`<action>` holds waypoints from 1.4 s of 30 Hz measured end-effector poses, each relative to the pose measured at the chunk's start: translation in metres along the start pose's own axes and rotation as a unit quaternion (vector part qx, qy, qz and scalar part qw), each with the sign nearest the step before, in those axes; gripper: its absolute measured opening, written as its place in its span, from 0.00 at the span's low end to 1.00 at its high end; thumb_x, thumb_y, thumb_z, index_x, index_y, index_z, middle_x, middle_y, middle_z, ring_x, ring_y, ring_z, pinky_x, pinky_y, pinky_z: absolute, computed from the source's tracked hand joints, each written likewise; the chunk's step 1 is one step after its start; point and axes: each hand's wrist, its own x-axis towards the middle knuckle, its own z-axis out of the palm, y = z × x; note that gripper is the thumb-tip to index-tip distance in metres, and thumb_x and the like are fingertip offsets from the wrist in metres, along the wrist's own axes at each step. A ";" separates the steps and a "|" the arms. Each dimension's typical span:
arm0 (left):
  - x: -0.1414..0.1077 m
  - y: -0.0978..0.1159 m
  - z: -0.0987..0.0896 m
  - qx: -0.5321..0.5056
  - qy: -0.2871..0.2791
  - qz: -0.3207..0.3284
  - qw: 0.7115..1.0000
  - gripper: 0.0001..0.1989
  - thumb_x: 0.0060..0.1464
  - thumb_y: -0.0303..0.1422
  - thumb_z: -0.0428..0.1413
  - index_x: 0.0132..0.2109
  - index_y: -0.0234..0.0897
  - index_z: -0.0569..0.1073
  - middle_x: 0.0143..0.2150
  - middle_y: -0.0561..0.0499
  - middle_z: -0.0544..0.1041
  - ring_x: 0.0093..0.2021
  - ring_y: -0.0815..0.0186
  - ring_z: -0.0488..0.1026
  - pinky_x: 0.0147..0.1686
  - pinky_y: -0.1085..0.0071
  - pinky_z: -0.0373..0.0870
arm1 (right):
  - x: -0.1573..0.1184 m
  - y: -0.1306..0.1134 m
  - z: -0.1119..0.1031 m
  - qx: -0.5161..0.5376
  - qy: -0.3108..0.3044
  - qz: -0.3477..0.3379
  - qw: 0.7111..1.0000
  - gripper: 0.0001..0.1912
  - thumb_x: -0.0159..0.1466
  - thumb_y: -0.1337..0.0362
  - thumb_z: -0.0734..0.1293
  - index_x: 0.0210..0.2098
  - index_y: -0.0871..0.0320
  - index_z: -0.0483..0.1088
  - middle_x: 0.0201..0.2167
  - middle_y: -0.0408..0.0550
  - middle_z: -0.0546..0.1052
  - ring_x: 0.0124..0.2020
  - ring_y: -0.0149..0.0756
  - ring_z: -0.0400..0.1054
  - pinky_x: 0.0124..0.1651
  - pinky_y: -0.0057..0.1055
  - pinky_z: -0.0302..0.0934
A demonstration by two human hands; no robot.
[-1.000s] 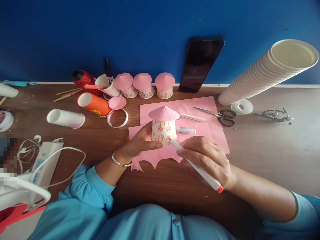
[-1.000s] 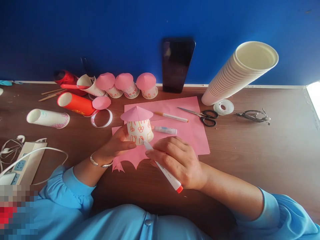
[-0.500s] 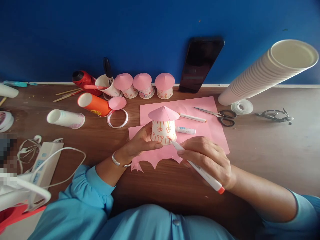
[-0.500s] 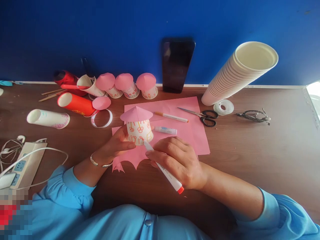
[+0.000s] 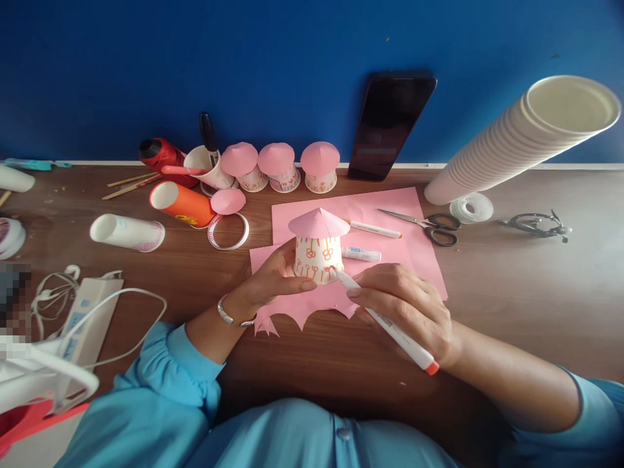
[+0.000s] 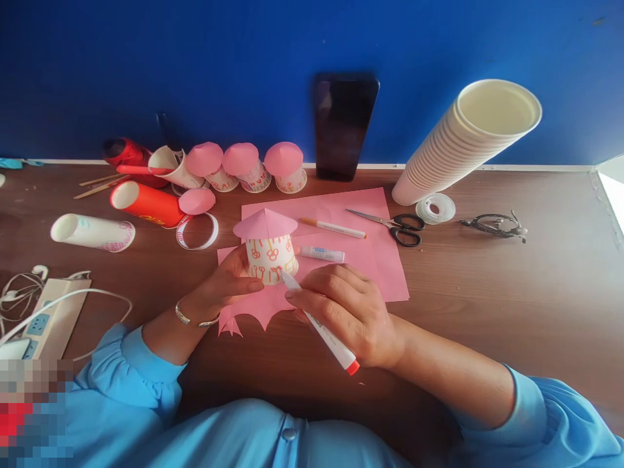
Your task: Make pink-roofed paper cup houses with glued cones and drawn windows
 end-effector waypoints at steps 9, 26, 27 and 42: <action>-0.001 -0.004 -0.003 -0.001 0.023 0.000 1.000 0.33 0.48 0.34 0.72 0.61 0.43 0.76 0.60 0.41 0.80 0.61 0.46 0.76 0.58 0.52 0.75 | 0.000 -0.001 0.000 0.004 0.001 0.001 1.000 0.15 0.68 0.74 0.67 0.54 0.65 0.73 0.39 0.55 0.79 0.40 0.43 0.76 0.37 0.40 0.74; -0.001 -0.008 -0.007 0.014 0.030 0.009 0.999 0.32 0.47 0.34 0.72 0.60 0.43 0.76 0.59 0.42 0.80 0.61 0.46 0.76 0.59 0.52 0.73 | -0.002 -0.003 0.002 0.015 -0.008 0.004 1.000 0.16 0.67 0.75 0.68 0.54 0.66 0.73 0.39 0.55 0.78 0.41 0.44 0.77 0.38 0.41 0.75; -0.001 -0.008 -0.007 0.013 0.028 0.013 0.999 0.32 0.47 0.34 0.72 0.60 0.42 0.76 0.59 0.42 0.80 0.61 0.46 0.76 0.59 0.52 0.73 | -0.002 -0.002 0.002 0.016 -0.009 0.004 1.000 0.15 0.67 0.75 0.68 0.54 0.66 0.73 0.39 0.55 0.78 0.42 0.44 0.76 0.38 0.41 0.75; -0.003 -0.007 -0.007 0.004 0.034 -0.003 0.999 0.31 0.48 0.35 0.72 0.60 0.45 0.76 0.61 0.45 0.79 0.63 0.48 0.74 0.61 0.52 0.72 | -0.002 -0.002 0.000 0.015 -0.008 -0.007 1.000 0.17 0.68 0.73 0.68 0.56 0.64 0.73 0.39 0.54 0.79 0.41 0.44 0.77 0.38 0.40 0.75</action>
